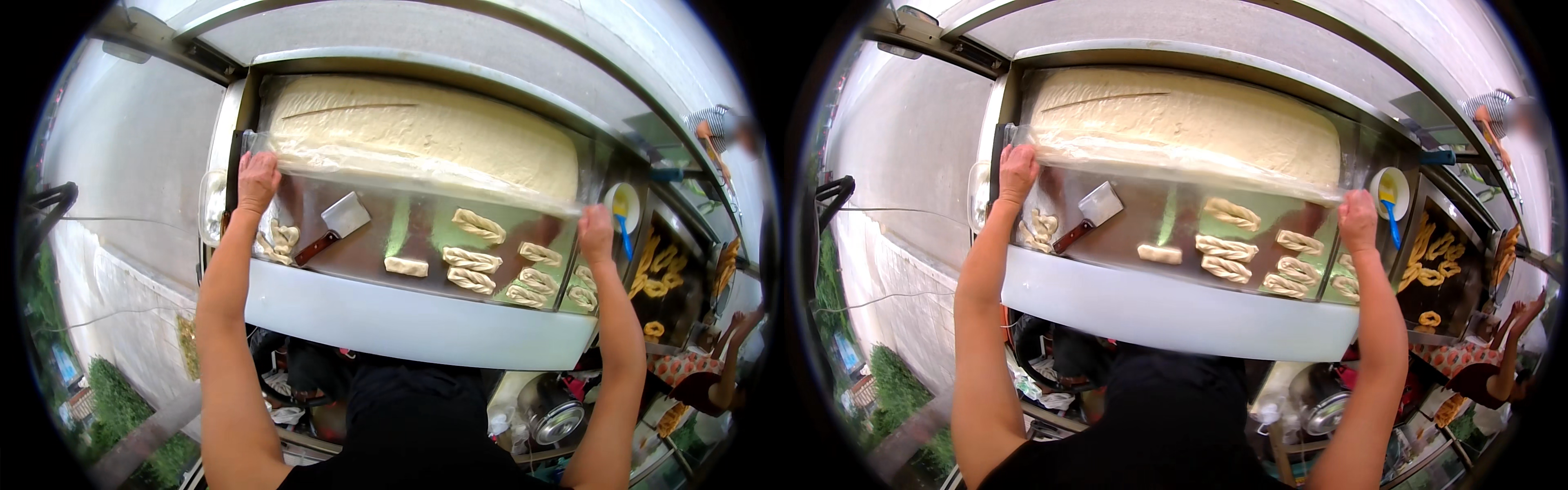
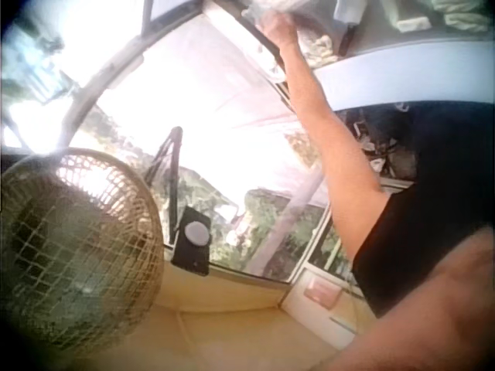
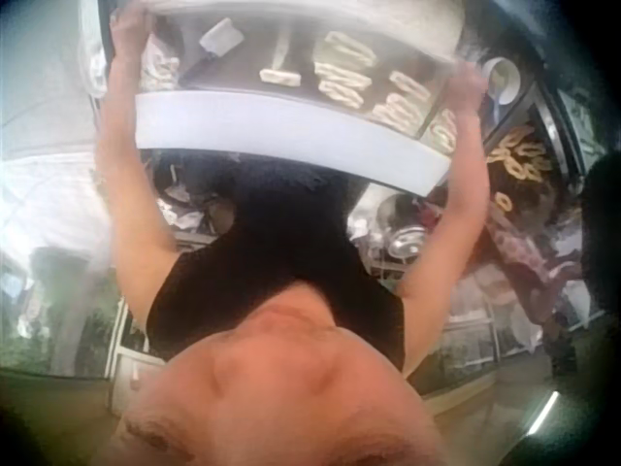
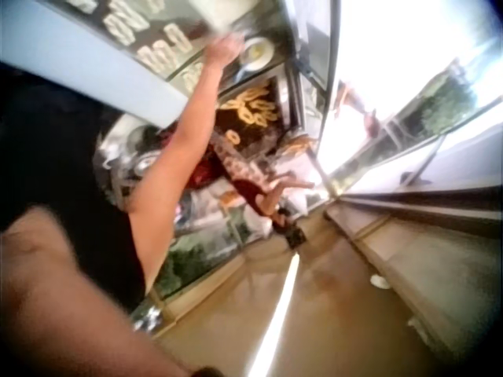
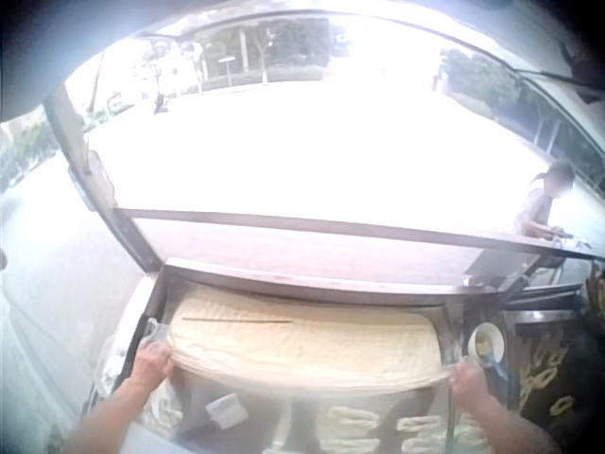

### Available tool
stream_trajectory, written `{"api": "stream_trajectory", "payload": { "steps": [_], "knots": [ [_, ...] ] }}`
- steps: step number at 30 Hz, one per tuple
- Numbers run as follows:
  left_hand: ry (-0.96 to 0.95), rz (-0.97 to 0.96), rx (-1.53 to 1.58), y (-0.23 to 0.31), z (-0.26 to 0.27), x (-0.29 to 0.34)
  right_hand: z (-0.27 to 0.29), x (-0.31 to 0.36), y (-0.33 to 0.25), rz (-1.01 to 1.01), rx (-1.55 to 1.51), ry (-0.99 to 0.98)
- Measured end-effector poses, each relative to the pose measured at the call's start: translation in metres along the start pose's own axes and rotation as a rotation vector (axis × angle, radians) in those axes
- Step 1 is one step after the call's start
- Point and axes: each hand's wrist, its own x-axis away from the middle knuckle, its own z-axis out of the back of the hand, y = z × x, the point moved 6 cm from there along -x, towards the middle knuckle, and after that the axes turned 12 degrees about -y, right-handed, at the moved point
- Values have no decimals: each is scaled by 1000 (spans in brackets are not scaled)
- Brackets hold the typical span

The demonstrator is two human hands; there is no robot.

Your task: The person cuts a long strip of dough into smaller pieces using a bench scraper, then twists each piece and places them into a deep fryer. The person also uses a brush to apply oil to the dough and uses metal skewers to manage the frying process.

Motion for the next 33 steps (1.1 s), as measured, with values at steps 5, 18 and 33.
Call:
{"api": "stream_trajectory", "payload": {
  "steps": [5, 18, 33],
  "knots": [
    [28, 4, 71, -25, 34, -67, 3, -55, 42, -271, -175, -112],
    [-204, 77, -65, -8, 14, -183, 2, -156, 88, -126, 235, -291],
    [-10, 188, 363, -3, -36, -150, -46, -141, -44, -17, -127, -134]
  ]
}}
